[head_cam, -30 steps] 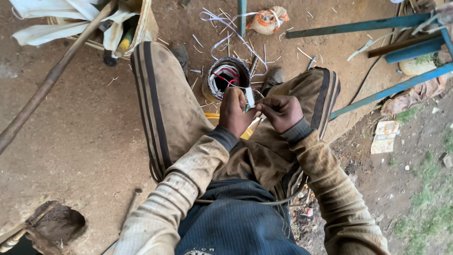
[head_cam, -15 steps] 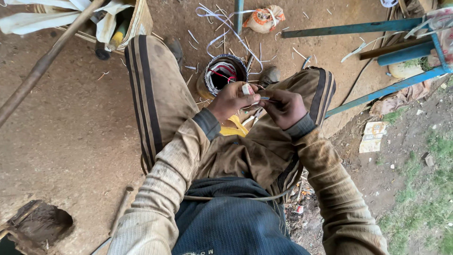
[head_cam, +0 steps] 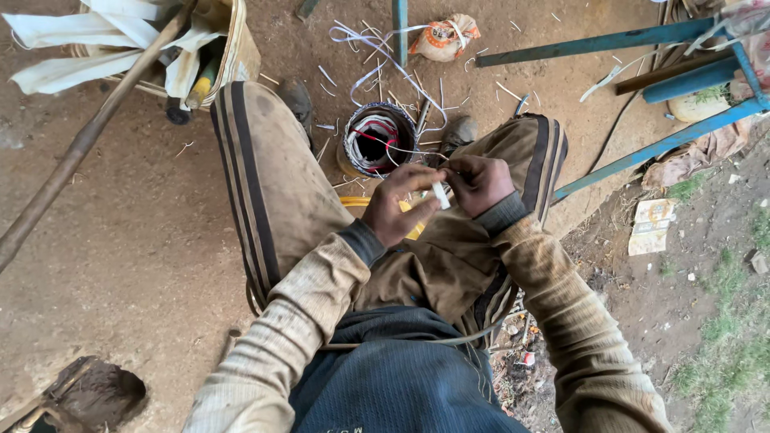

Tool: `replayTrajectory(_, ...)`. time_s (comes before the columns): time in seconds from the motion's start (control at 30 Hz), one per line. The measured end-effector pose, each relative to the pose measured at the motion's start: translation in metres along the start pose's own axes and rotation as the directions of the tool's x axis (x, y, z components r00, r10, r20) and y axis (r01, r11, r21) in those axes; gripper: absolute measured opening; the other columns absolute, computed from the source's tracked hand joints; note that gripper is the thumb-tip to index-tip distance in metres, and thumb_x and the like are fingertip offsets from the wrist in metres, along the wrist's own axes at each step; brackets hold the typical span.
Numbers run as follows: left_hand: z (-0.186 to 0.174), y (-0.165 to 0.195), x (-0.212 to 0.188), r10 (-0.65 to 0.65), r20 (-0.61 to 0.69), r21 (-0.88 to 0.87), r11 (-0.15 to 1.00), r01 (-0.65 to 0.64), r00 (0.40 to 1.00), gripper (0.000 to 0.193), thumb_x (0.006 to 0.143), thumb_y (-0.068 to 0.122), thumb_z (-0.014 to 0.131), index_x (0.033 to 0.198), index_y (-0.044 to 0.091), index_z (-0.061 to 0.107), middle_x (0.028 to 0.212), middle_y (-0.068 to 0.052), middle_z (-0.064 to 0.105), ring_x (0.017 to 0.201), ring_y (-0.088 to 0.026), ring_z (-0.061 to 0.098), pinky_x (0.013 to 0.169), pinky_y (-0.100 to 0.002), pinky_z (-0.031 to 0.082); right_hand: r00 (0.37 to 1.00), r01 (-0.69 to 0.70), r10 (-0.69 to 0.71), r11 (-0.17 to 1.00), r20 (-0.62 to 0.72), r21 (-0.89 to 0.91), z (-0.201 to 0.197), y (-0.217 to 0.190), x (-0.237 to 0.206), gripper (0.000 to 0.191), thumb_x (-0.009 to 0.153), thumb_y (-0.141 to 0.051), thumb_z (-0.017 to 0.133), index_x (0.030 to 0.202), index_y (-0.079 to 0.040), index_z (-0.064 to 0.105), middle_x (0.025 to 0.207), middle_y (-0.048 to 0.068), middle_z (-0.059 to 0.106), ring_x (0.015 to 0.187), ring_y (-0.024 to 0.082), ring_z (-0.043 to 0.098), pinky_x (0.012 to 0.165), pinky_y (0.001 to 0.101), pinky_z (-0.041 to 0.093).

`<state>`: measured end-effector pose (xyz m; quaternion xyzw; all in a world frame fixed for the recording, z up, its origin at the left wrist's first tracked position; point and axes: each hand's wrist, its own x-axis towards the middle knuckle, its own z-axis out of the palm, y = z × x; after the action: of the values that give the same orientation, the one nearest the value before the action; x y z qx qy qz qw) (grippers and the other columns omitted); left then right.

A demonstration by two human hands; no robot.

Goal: The person sits on the ground and wraps tape around wire connections, holding a roll of tape and winding it by hand over the joined wires, with wire offcuts scattered on the ground around them.

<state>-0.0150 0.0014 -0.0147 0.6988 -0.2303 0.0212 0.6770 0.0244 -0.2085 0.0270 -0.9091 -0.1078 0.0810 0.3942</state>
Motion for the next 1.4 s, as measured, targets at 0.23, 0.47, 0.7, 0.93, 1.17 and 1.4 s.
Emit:
replayTrajectory(0.23,0.024,-0.015,0.005,-0.483,-0.313,0.15,0.825,0.544,0.818,0.065,0.077,0.027,0.095,0.116,0.0,0.051,0.101,-0.015,0.062,0.087,-0.026,0.063,0.082,-0.036,0.055,0.997,0.007,-0.014,0.995,0.073,0.1,0.001,-0.011,-0.005,0.014,0.094,-0.013,0.075,0.096,0.001,0.074,0.078,0.015,0.073,0.065,0.016,0.068,0.062,0.0319,0.053)
replayTrajectory(0.47,0.016,-0.019,0.012,-0.263,-0.248,0.058,0.957,0.285,0.932,0.075,0.087,0.011,0.08,0.15,-0.001,0.041,0.107,-0.012,0.068,0.097,-0.021,0.073,0.084,-0.034,0.058,0.991,0.061,-0.082,0.981,0.107,0.183,-0.003,-0.017,0.001,0.014,0.096,-0.012,0.075,0.102,0.0,0.074,0.084,0.013,0.075,0.073,0.013,0.069,0.067,0.0298,0.055)
replayTrajectory(0.7,-0.004,-0.019,0.035,-0.6,0.168,-0.745,0.442,0.499,0.782,0.047,0.096,0.008,0.072,0.135,-0.011,0.054,0.105,-0.01,0.07,0.096,-0.017,0.071,0.08,-0.033,0.059,0.976,0.216,-0.215,0.975,0.019,-0.057,-0.014,-0.014,0.002,0.015,0.094,-0.01,0.076,0.103,0.002,0.076,0.089,0.016,0.075,0.079,0.014,0.07,0.069,0.0309,0.056)
replayTrajectory(0.93,-0.002,-0.022,0.034,-0.573,0.169,-0.74,0.463,0.487,0.802,0.037,0.095,0.011,0.072,0.124,-0.004,0.054,0.102,-0.011,0.07,0.092,-0.018,0.071,0.076,-0.031,0.058,0.99,-0.002,-0.045,0.941,0.132,0.338,0.0,0.014,0.008,0.012,0.096,-0.007,0.075,0.103,0.003,0.076,0.09,0.009,0.078,0.081,0.009,0.069,0.071,0.0269,0.057)
replayTrajectory(1.17,0.006,0.006,0.013,-0.195,-0.1,-0.115,0.976,0.183,0.976,0.054,0.087,0.015,0.079,0.131,-0.001,0.052,0.115,-0.014,0.068,0.107,-0.024,0.069,0.093,-0.033,0.057,0.992,-0.052,0.02,0.965,0.123,0.259,0.004,0.029,0.008,0.011,0.093,-0.007,0.077,0.096,0.004,0.075,0.081,0.01,0.074,0.077,0.007,0.063,0.068,0.0274,0.054)
replayTrajectory(1.4,0.015,0.002,0.0,-0.048,-0.13,0.105,0.993,0.062,0.99,0.027,0.101,0.01,0.077,0.127,0.01,0.07,0.123,-0.013,0.067,0.109,-0.024,0.074,0.099,-0.034,0.061,0.993,-0.026,-0.003,0.968,0.115,0.249,0.001,0.018,0.008,0.014,0.095,-0.011,0.074,0.096,0.003,0.074,0.083,0.008,0.076,0.077,0.006,0.066,0.069,0.0263,0.055)
